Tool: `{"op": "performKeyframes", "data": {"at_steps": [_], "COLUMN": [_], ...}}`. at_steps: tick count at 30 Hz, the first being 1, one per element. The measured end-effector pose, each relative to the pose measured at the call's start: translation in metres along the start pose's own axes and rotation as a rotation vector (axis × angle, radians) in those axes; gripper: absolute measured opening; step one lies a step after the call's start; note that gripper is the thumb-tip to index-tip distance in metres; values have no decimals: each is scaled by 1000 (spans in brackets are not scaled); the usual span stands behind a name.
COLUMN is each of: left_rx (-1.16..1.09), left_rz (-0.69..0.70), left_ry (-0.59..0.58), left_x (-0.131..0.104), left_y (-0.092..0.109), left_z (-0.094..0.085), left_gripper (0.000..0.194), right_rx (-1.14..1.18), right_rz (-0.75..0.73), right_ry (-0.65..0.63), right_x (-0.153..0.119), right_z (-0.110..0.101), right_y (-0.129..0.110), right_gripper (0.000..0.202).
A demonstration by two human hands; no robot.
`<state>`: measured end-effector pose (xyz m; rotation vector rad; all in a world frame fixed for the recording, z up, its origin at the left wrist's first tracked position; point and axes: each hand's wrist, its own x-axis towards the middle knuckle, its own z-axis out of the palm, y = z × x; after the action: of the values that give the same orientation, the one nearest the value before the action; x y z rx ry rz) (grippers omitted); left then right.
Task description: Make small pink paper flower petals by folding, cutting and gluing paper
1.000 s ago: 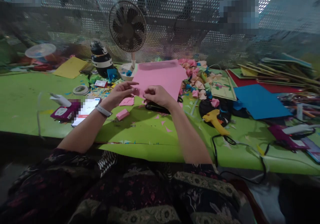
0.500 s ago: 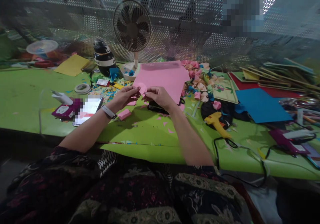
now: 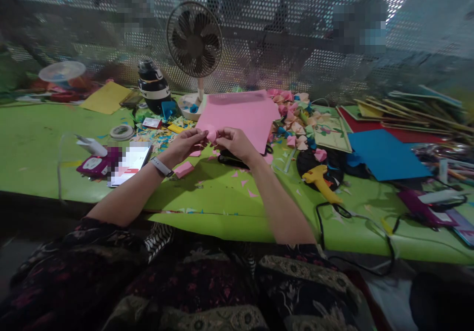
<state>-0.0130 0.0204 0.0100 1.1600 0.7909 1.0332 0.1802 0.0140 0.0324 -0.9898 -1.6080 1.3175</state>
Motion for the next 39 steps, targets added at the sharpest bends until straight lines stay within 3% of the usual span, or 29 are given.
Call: {"op": "performKeyframes", "data": {"at_steps": [13, 23, 32, 39], "left_rx": [-160, -170, 29, 136], "left_rz": [-17, -46, 134, 261], "left_ry": [-9, 24, 41, 50], "left_x": [3, 4, 6, 6], "left_y": [-4, -5, -11, -12], "left_z": [-3, -4, -2, 1], "left_gripper": [23, 23, 33, 27], "right_rx": [63, 11, -28, -24], "right_rz": [-54, -142, -162, -129], "right_ry": [-5, 106, 128, 143], "right_x": [1, 4, 7, 10], "right_z": [1, 2, 0, 0], "right_y": [3, 7, 14, 20], "right_gripper": [39, 48, 35, 37]}}
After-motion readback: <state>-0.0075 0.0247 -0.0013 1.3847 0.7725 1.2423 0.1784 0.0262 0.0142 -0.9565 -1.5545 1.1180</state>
